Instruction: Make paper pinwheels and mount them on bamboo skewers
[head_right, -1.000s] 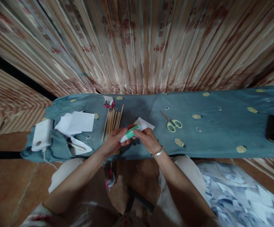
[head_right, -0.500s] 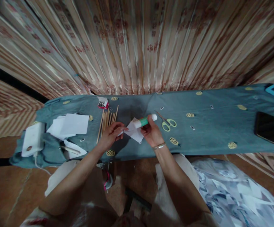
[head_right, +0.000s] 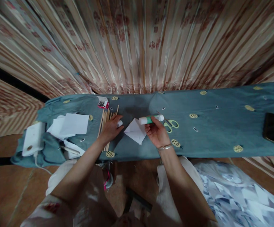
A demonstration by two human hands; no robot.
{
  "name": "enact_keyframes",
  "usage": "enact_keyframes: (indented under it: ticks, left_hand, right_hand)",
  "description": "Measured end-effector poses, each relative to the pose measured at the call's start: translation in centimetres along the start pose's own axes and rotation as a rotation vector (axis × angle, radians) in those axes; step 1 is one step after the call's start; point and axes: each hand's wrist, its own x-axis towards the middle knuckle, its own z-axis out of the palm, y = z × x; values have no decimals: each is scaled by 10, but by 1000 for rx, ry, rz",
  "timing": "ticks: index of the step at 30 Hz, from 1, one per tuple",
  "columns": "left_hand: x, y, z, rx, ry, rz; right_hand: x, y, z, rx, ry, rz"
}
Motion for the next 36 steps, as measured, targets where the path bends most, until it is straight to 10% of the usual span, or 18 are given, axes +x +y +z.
enact_keyframes:
  ticks: [10,16,24,36]
  left_hand:
    - [7,0,2,10,6,-12]
    - [-7,17,1,21,188,173]
    - [-45,52,23,-39,-83,353]
    - [-51,51,37,-58,-122,334]
  right_hand:
    - [0,-3,-3,-88,-1,-42]
    - [2,4,-2,-450,103,-358]
    - [9,12,-10,-1144,172,-657]
    - [-3,22,-15,-1626,120,-735]
